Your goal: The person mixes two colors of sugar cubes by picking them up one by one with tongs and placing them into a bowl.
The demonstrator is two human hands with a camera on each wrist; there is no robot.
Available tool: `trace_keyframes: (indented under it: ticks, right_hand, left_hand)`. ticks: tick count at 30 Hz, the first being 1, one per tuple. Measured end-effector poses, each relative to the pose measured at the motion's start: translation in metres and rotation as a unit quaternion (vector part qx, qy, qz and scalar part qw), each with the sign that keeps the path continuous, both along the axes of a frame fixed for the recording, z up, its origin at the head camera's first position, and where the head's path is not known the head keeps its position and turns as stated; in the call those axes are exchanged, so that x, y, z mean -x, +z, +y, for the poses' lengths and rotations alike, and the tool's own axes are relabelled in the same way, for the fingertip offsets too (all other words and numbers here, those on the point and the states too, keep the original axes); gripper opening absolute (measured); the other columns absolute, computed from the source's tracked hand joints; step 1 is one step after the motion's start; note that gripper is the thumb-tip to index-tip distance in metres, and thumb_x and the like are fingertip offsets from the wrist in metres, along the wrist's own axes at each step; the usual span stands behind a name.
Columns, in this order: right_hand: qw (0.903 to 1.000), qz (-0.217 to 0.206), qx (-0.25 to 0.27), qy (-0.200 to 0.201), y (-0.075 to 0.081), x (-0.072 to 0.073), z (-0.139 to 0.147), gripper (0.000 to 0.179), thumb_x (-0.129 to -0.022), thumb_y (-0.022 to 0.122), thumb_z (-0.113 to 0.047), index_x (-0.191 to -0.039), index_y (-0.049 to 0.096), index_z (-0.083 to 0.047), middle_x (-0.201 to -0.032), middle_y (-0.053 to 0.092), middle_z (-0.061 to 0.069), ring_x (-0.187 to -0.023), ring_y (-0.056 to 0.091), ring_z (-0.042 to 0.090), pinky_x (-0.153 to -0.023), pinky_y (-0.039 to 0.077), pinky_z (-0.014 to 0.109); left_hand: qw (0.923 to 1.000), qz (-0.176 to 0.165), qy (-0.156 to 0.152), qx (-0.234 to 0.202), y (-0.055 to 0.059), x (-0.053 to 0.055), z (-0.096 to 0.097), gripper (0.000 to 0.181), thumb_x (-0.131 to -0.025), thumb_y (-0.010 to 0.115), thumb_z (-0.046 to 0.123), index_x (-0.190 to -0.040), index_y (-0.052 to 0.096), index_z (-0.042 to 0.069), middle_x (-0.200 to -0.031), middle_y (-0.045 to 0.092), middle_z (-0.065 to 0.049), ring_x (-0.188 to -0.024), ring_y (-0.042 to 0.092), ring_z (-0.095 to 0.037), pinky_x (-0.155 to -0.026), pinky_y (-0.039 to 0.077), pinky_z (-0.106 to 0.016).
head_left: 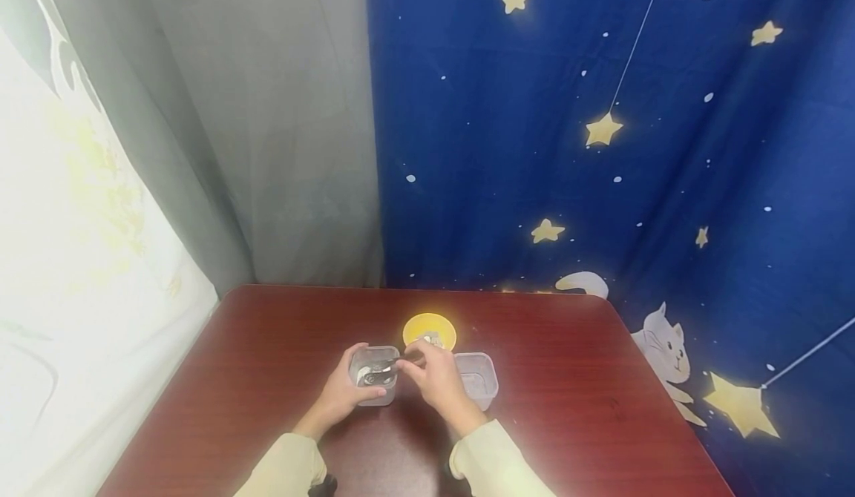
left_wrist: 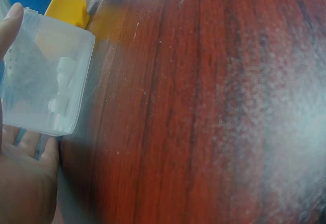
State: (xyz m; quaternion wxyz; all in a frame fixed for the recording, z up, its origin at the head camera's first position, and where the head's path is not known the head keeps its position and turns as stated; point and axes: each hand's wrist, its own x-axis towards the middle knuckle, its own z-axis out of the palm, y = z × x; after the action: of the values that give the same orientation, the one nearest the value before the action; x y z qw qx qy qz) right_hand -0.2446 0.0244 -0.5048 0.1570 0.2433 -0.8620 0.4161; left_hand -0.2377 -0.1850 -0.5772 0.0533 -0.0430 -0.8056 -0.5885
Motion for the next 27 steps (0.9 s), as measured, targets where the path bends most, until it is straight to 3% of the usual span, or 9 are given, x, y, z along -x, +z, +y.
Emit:
trace_keyframes:
  ticks: [11, 17, 27]
  right_hand:
    - [0.9993, -0.037, -0.012, 0.001, -0.0059, -0.0026, -0.0053, 0.022, -0.085, 0.076, -0.026, -0.097, 0.068, -0.01, -0.087, 0.072, 0.001, -0.072, 0.068, 0.01, -0.06, 0.052, 0.022]
    - [0.9994, -0.032, -0.003, -0.009, -0.0094, -0.0014, -0.0061, 0.019, -0.084, 0.077, -0.024, -0.095, 0.068, -0.011, -0.085, 0.072, 0.0, -0.071, 0.069, 0.01, -0.059, 0.052, 0.022]
    - [0.9958, 0.0, 0.085, -0.034, -0.0057, 0.0017, -0.001, 0.016, -0.082, 0.079, -0.02, -0.092, 0.069, -0.013, -0.087, 0.072, 0.001, -0.071, 0.07, 0.015, -0.064, 0.055, 0.024]
  left_hand:
    - [1.0, -0.001, -0.001, 0.004, 0.0005, -0.0002, 0.0017, 0.1, -0.062, 0.093, 0.018, -0.143, 0.037, 0.01, -0.125, 0.056, -0.017, -0.105, 0.059, -0.03, -0.09, 0.047, -0.045]
    - [0.9999, 0.007, -0.001, 0.009, 0.0003, -0.0001, 0.002, 0.099, -0.062, 0.093, 0.018, -0.143, 0.037, 0.008, -0.125, 0.056, -0.018, -0.105, 0.059, -0.03, -0.09, 0.047, -0.045]
    - [0.9999, -0.007, 0.005, 0.007, 0.0017, -0.0013, 0.0007, 0.099, -0.06, 0.094, 0.02, -0.143, 0.039, 0.012, -0.128, 0.056, -0.015, -0.107, 0.056, -0.027, -0.094, 0.043, -0.046]
